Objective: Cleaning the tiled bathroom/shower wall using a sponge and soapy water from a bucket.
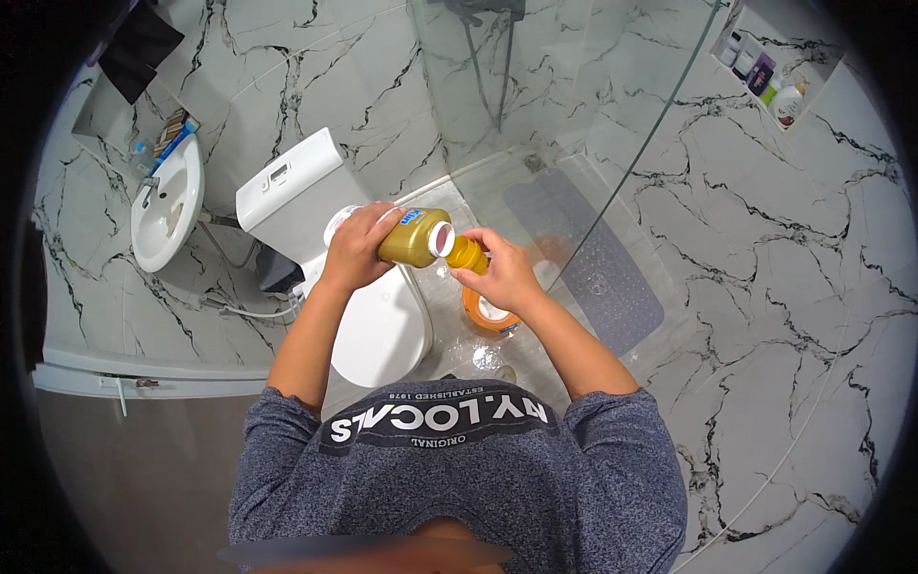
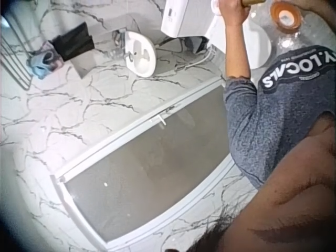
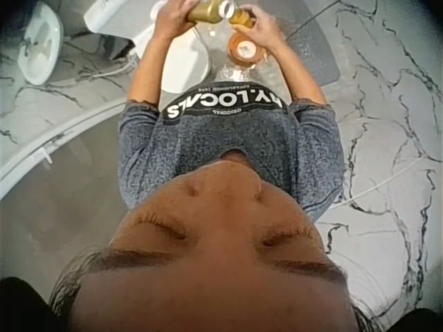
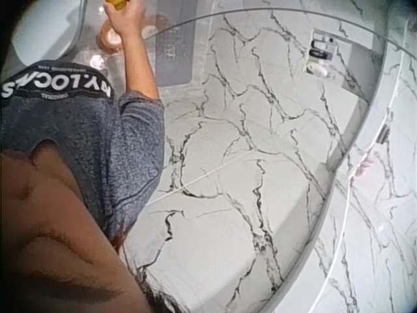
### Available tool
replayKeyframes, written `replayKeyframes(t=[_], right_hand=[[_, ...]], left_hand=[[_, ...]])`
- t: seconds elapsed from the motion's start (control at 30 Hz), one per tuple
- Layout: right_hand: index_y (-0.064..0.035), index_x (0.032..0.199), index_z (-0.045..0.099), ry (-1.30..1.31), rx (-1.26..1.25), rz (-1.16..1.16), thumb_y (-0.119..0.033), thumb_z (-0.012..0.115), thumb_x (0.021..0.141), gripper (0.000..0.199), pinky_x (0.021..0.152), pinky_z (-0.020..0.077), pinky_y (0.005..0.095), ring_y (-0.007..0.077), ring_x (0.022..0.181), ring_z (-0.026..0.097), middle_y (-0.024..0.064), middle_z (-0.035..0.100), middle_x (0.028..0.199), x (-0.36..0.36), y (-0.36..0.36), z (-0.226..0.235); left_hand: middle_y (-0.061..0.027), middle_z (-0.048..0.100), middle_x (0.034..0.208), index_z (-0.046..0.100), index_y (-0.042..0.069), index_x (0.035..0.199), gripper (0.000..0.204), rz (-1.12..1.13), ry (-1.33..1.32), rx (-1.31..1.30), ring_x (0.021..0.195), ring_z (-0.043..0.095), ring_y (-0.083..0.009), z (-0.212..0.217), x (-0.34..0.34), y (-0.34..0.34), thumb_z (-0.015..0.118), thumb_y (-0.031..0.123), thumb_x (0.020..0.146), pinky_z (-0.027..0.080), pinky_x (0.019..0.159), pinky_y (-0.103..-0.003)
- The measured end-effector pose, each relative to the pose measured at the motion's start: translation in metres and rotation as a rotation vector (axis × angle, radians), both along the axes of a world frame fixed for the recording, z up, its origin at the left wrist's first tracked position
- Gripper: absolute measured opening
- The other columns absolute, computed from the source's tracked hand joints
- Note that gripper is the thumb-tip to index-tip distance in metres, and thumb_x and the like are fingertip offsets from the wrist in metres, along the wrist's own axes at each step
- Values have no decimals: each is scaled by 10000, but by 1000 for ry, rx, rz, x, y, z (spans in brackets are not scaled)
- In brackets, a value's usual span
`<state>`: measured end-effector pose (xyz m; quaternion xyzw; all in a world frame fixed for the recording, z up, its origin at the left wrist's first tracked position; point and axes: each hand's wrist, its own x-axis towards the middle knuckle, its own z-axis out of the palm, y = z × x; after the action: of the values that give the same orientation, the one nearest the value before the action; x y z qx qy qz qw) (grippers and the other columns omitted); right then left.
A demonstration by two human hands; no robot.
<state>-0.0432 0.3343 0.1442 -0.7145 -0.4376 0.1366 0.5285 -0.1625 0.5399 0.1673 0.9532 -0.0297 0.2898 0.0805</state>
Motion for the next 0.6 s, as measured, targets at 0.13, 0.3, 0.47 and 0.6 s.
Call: replayKeyframes(t=[0.13, 0.3, 0.47, 0.6], right_hand=[[-31, 1014, 501, 7, 3, -2, -155, 715, 642, 446, 720, 475, 306, 230, 842, 601, 123, 602, 917, 4, 3, -1], [-31, 1011, 502, 21, 27, -4, -161, 714, 641, 446, 718, 470, 307, 240, 841, 599, 122, 603, 914, 7, 6, -4], [-34, 1010, 504, 17, 41, -4, -161, 714, 641, 443, 721, 467, 304, 242, 842, 597, 119, 605, 908, 10, 7, -7], [-36, 1009, 505, 30, 26, -8, -157, 716, 639, 442, 726, 464, 301, 234, 846, 598, 120, 606, 911, 11, 7, -9]], left_hand=[[-104, 540, 1013, 499, 155, 1090, 643, 5, -5, 49, 942, 530, -296, 3, 5, 3, 731, 95, 494, 439, 815, -384], [-104, 537, 1024, 492, 164, 1095, 652, 10, 6, 89, 947, 527, -302, 6, 9, 6, 724, 81, 491, 430, 838, -392], [-104, 537, 1027, 495, 164, 1092, 649, 12, 7, 105, 951, 526, -301, 4, 11, 8, 717, 73, 489, 427, 844, -395], [-105, 538, 1030, 496, 166, 1091, 647, 12, 9, 140, 955, 524, -300, 6, 13, 8, 711, 63, 490, 422, 850, -397]])
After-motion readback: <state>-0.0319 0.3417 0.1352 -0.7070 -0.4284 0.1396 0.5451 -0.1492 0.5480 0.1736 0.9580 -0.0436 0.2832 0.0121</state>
